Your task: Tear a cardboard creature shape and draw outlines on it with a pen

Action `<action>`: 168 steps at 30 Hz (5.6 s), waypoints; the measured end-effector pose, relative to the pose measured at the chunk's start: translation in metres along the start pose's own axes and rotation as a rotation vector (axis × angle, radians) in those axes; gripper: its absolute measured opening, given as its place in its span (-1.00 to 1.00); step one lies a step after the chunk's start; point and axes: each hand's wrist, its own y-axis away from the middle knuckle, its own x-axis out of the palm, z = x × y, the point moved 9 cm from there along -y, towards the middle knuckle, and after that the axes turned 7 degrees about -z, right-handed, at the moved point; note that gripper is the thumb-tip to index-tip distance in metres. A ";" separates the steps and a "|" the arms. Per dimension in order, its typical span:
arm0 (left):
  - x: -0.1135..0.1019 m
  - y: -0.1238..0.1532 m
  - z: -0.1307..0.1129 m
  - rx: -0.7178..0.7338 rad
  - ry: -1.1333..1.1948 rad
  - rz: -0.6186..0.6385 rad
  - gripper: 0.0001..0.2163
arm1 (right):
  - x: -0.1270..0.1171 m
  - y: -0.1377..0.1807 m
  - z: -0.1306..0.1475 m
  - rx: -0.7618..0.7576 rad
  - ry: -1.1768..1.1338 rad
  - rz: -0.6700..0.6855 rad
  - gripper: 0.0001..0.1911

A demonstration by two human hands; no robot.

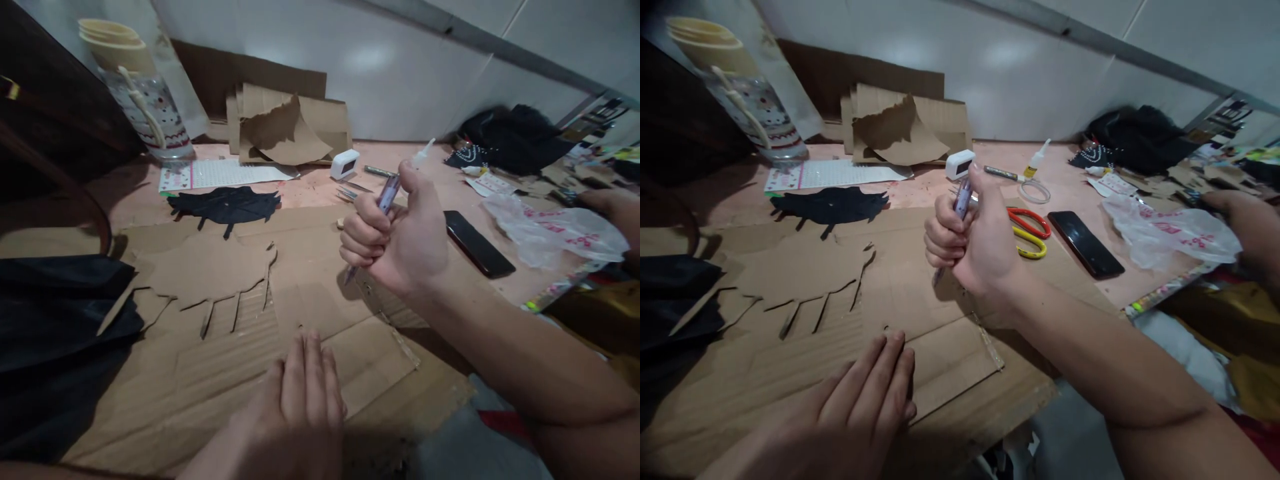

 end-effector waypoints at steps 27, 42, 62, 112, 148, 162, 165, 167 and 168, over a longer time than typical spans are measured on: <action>-0.008 -0.002 -0.001 -0.110 0.004 -0.173 -0.57 | 0.005 0.002 -0.014 -0.024 -0.075 0.021 -0.30; -0.005 0.000 -0.002 -0.153 0.042 -0.145 -0.56 | 0.005 0.005 -0.022 0.043 -0.081 -0.032 -0.38; -0.005 -0.002 -0.002 -0.139 0.001 -0.108 -0.53 | 0.007 0.005 -0.018 -0.001 -0.046 -0.031 -0.27; -0.005 -0.001 -0.004 -0.133 0.036 -0.090 -0.52 | 0.015 0.010 -0.021 -0.011 -0.023 0.049 -0.32; -0.003 -0.001 -0.005 -0.139 0.022 -0.092 -0.54 | 0.017 0.010 -0.015 -0.017 0.077 0.083 -0.33; -0.014 -0.008 -0.002 0.050 0.008 -0.049 -0.60 | 0.007 0.014 0.008 -0.296 0.415 -0.026 -0.40; -0.018 -0.006 -0.003 0.042 -0.038 -0.084 -0.61 | 0.003 0.015 0.002 -0.334 0.735 -0.005 -0.39; -0.020 -0.003 -0.003 0.022 -0.052 -0.107 -0.62 | 0.003 0.018 -0.005 -0.365 1.002 0.012 -0.51; -0.020 -0.001 -0.003 0.009 -0.043 -0.112 -0.63 | 0.004 0.019 -0.009 -0.384 1.122 0.028 -0.55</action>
